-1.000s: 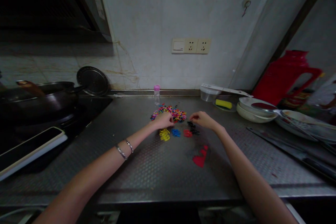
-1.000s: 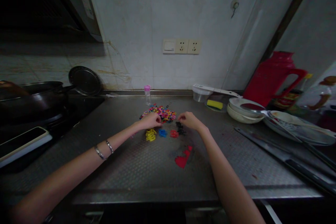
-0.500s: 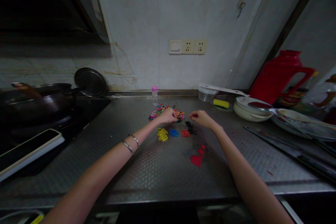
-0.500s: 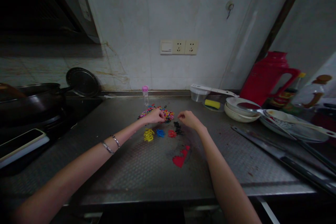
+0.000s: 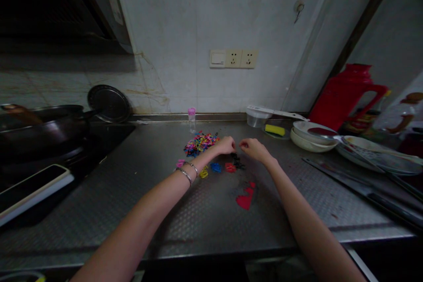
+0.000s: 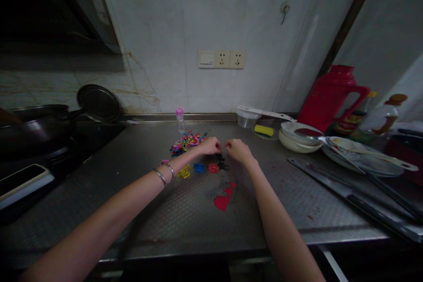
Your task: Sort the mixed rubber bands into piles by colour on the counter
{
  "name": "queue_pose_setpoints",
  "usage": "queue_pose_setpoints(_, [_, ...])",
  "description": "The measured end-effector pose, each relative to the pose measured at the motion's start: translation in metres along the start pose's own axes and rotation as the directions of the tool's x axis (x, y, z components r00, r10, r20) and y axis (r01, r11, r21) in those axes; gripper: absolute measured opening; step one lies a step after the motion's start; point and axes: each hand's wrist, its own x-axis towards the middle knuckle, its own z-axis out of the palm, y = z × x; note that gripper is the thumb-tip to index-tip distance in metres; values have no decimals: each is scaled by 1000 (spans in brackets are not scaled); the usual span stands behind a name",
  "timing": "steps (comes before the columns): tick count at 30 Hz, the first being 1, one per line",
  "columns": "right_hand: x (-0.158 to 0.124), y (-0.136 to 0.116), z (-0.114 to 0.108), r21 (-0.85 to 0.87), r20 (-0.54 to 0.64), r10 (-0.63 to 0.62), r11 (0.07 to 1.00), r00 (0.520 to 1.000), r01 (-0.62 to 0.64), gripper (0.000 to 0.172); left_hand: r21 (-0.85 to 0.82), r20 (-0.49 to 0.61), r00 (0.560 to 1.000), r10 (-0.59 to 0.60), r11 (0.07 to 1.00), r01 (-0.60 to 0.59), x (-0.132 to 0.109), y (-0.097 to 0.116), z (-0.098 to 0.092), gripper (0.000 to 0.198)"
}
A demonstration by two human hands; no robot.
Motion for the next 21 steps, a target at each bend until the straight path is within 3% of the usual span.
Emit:
queue_pose_setpoints(4, [1,1,2,9,-1,-2,1000,1000,2,26,-37,-46,997,66,997,-68,-8,-7,-12,24])
queue_pose_setpoints(7, [3,3,6,62,11,-28,998,1000,27,28,-99,-115,992,56,993,-67,-23,-24,-29,25])
queue_pose_setpoints(15, [16,3,13,151,18,-100,984,995,96,30,-196,-306,939,-154,976,97,-79,-107,-76,29])
queue_pose_setpoints(21, [39,-11,17,152,87,-181,974,980,166,33,-213,-361,905,-224,965,154,-102,-152,-86,25])
